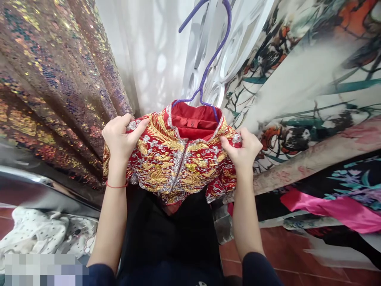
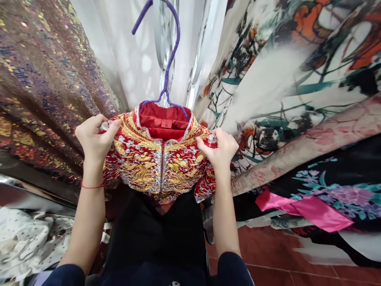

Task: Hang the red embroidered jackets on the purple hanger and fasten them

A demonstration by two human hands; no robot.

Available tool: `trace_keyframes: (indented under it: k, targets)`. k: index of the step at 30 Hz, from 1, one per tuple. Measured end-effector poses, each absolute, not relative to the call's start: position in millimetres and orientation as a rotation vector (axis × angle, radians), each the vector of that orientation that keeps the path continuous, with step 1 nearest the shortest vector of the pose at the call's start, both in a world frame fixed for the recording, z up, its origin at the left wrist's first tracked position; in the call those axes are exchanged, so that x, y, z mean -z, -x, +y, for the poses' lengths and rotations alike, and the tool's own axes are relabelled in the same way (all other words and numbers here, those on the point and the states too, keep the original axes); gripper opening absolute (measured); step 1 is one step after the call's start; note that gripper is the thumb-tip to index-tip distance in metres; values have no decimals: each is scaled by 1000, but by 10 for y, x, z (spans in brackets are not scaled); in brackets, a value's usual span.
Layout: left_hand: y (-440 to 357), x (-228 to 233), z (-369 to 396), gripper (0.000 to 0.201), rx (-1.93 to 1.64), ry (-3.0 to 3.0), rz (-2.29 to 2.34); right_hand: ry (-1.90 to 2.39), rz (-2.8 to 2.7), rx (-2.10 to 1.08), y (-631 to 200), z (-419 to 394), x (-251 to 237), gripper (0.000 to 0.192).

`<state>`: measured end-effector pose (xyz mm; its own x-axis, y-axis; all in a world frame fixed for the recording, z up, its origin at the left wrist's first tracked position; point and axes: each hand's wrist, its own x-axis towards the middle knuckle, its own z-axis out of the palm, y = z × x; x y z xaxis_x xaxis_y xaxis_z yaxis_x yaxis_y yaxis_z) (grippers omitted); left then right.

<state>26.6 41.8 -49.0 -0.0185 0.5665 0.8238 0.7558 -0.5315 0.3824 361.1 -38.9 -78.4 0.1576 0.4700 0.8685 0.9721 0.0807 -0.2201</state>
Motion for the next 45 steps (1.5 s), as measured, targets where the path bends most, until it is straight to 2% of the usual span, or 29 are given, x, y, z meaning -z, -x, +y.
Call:
trace_keyframes:
  k: [6,10,12,14,16,18,22,24,39,41,44,45]
  targets:
    - [-225,468,213,51,1532,2053,-1395,1522,-1402,638,-3439,-577,817,42]
    - [-241,474,109,52,1494,2028,-1400,1476,-1389,562,-3062,-756,862,65]
    - [-257,485,83,53,1491,2014,-1406,1457,-1444,540,-2835,-846,873,70]
    - [-272,498,68,53,1500,2006,-1404,1457,-1414,543,-2652,-917,873,58]
    - [-283,510,56,52,1510,2003,-1402,1466,-1298,515,-2543,-960,869,33]
    - [-292,519,35,51,1510,2008,-1402,1452,-1228,324,-2491,-971,871,17]
    - [-304,526,-29,52,1489,2026,-1404,1338,-1221,-368,-2415,-930,897,28]
    - [-307,527,-62,52,1481,2029,-1411,1271,-1177,-544,-2360,-898,908,30]
    - [-288,579,-21,50,1488,2035,-1362,1037,-983,-830,-2208,-735,860,32]
    - [-283,606,3,45,1501,2043,-1352,1023,-967,-835,-2228,-731,898,30]
    - [-342,721,-77,25,1637,2002,-1293,1033,-963,-869,-2249,-776,1029,30]
    - [-388,791,-146,29,1705,1973,-1266,1046,-965,-889,-2247,-800,1101,31]
